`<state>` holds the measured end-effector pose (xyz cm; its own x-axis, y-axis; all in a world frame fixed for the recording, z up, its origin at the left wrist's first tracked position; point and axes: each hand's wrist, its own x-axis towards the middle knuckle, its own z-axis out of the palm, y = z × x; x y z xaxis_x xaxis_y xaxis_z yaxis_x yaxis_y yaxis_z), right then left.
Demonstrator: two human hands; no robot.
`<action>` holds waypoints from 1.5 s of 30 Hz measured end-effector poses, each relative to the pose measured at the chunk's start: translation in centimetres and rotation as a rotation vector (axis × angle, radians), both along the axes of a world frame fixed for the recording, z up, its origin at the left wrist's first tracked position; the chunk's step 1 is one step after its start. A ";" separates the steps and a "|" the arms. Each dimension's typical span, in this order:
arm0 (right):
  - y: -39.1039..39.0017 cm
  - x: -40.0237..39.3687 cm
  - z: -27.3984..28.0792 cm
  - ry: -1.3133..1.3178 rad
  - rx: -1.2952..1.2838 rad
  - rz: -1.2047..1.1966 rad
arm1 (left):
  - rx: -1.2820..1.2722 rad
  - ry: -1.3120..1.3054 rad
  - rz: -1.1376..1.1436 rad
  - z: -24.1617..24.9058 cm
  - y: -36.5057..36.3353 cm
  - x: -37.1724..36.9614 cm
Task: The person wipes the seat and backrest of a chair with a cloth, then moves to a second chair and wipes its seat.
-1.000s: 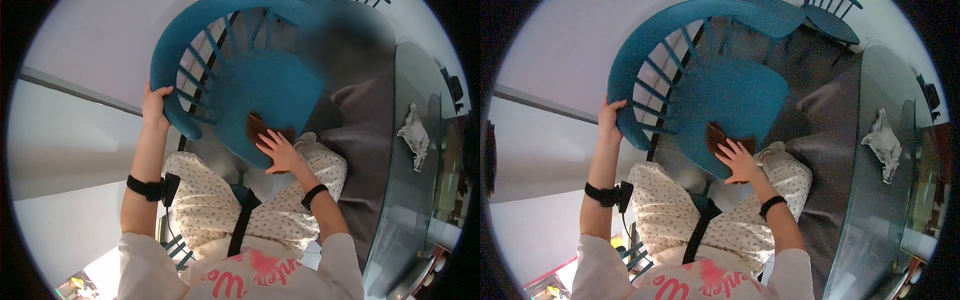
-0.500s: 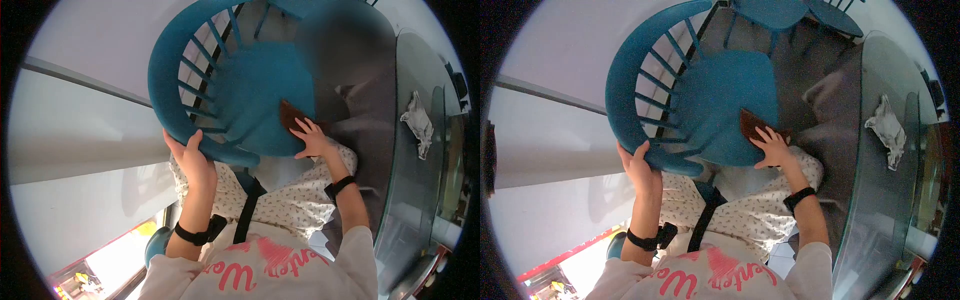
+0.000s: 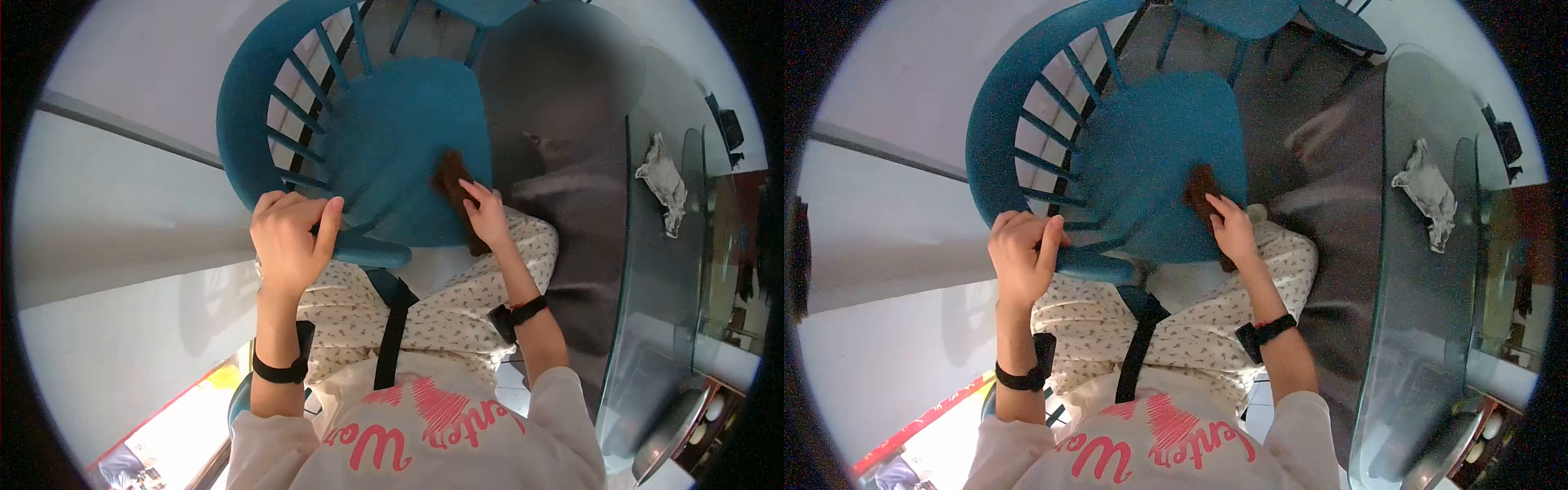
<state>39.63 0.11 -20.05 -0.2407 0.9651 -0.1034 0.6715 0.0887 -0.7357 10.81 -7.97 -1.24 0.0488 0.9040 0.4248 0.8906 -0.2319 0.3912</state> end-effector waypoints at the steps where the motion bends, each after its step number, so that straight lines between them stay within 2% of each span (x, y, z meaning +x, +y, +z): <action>1: 0.4 0.0 0.8 -0.009 0.002 0.006 | -0.047 -0.015 0.023 -0.2 -0.3 -0.2; 3: 1.1 -0.2 3.0 0.199 0.153 0.055 | 0.017 -0.034 0.045 -0.6 -0.4 0.1; 6: 2.3 -0.9 6.9 0.212 0.224 0.079 | 0.100 -0.057 0.061 -0.9 -0.5 0.0; 8: 2.3 -1.4 6.6 0.085 0.279 0.023 | 0.122 -0.076 0.057 -0.8 -0.5 0.1; 10: 2.1 -1.8 5.0 -0.369 0.622 -0.062 | 0.175 -0.091 0.028 -0.9 -0.1 0.2; 13: 0.4 -3.1 1.4 -0.243 0.282 0.190 | 0.215 -0.152 0.034 -1.6 -0.3 0.4; 14: -0.7 -3.6 0.4 -0.352 0.141 0.237 | 0.250 -0.202 0.048 -2.0 -0.4 0.6; 15: -2.0 -3.5 -1.4 -0.389 0.268 0.279 | 0.259 -0.213 0.035 -2.3 -0.5 0.9; 18: -3.3 -3.6 -2.3 -0.348 0.362 0.208 | 0.331 -0.195 0.089 -2.5 -0.5 1.6; 22: -3.0 -1.8 -3.2 -0.491 0.237 0.255 | 0.269 -0.145 0.142 -2.4 -1.6 2.5; 24: -2.5 -1.4 -1.7 -0.421 0.255 0.230 | 0.233 -0.123 0.142 -2.4 -2.1 3.1; 26: -1.6 -1.4 0.1 -0.417 -0.113 -0.007 | 0.249 -0.127 0.110 -2.4 -3.3 3.8; 28: -1.1 0.1 -1.9 -0.377 0.033 0.007 | 0.209 -0.116 0.101 -2.1 -4.5 4.4; 30: -1.4 0.5 -2.4 -0.227 0.372 0.112 | 0.166 -0.104 0.094 -2.1 -5.1 4.5; 31: -1.8 0.3 -2.5 -0.208 0.354 0.130 | 0.163 -0.121 0.065 -2.2 -5.2 4.4; 33: -2.4 -0.8 0.8 -0.211 0.040 -0.069 | 0.120 -0.145 0.024 -2.1 -5.3 4.2; 36: -2.2 -2.3 5.5 -0.107 -0.162 -0.140 | 0.066 -0.146 -0.007 -1.8 -5.0 3.9; 38: -1.9 -2.6 5.7 -0.038 -0.139 -0.173 | 0.046 -0.137 -0.018 -1.4 -5.0 3.9; 40: -1.5 -2.8 5.1 0.415 -0.276 -0.172 | 0.018 -0.158 -0.037 -1.2 -4.8 3.8; 41: -1.6 -3.5 5.9 0.416 -0.279 -0.177 | 0.013 -0.157 -0.040 -0.9 -4.8 3.6; 43: -2.3 -6.3 9.5 0.669 -0.511 -0.219 | -0.090 -0.303 -0.121 0.0 -5.0 3.2; 44: -2.7 -7.2 10.3 0.520 -0.722 -0.222 | -0.097 -0.299 -0.122 0.0 -5.2 2.9; 45: -2.6 -7.4 8.8 0.489 -0.897 0.012 | -0.097 -0.490 -0.121 0.1 -5.4 2.6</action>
<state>32.19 -2.48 -11.21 -0.4597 0.5774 -0.6747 0.2824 -0.6253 -0.7275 13.42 -13.35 -1.18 -0.0281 0.9404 0.3389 0.5660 -0.2645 0.7809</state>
